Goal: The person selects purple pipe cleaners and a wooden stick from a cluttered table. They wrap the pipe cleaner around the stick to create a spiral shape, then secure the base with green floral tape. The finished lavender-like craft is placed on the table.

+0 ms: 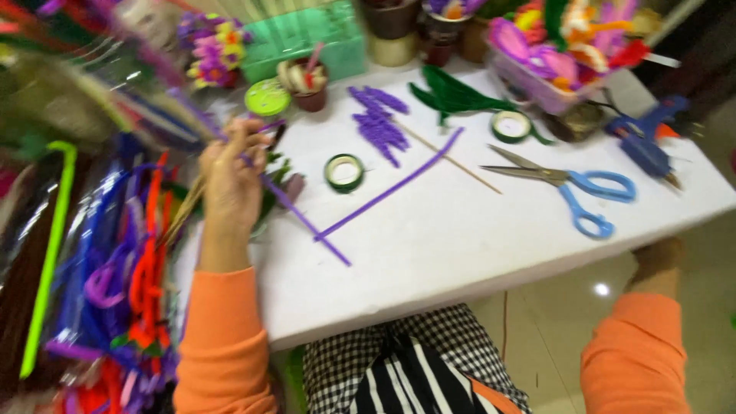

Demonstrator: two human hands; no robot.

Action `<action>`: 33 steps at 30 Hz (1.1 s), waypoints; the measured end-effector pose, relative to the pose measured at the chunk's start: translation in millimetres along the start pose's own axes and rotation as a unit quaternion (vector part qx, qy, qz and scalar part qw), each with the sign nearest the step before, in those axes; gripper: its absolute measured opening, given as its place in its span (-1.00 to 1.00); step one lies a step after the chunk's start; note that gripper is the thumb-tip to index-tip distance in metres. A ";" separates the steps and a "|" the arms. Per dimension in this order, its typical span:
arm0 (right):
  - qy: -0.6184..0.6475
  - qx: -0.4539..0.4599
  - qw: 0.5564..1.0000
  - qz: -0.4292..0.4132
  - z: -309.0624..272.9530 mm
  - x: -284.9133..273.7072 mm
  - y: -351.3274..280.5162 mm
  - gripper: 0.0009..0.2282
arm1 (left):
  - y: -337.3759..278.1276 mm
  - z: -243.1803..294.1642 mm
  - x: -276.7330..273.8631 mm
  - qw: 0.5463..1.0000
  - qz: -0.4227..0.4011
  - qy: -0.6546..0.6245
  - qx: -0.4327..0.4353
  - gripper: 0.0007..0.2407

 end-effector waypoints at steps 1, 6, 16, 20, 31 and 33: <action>0.027 -0.042 0.999 0.019 -20.5 -43.7 1.7 -0.76 | 0.0 -2.2 1.7 1.000 -0.006 -0.009 0.001 -0.79; 0.142 -0.278 0.943 0.113 -131.3 -196.4 36.4 -0.83 | 4.5 -21.1 -4.2 0.999 -0.007 -0.031 0.015 -0.81; 0.327 -0.597 0.707 0.193 -152.0 -519.2 -71.1 -0.92 | 23.8 -89.2 2.2 0.989 -0.057 -0.113 -0.073 -0.71; 0.396 -0.677 0.587 0.201 -161.3 -828.5 -319.4 -0.90 | 16.8 -100.4 10.4 0.993 -0.059 -0.070 -0.071 -0.75; 0.131 -0.674 0.646 0.332 -480.4 -873.0 -384.5 -0.80 | 12.0 -76.9 4.6 0.984 0.039 -0.119 -0.129 -0.76; 0.090 -0.662 0.643 0.375 -487.8 -871.3 -383.9 -0.92 | 11.4 -75.6 -0.6 0.981 0.057 -0.128 -0.132 -0.78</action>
Point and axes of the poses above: each hand's wrist, its own y-axis towards the middle knuckle, its own x-axis out of the palm, z = x × y, the point moved 8 cm from there along y, towards the middle knuckle, and after that the axes turned 5 degrees about x, right-handed, at the moved point
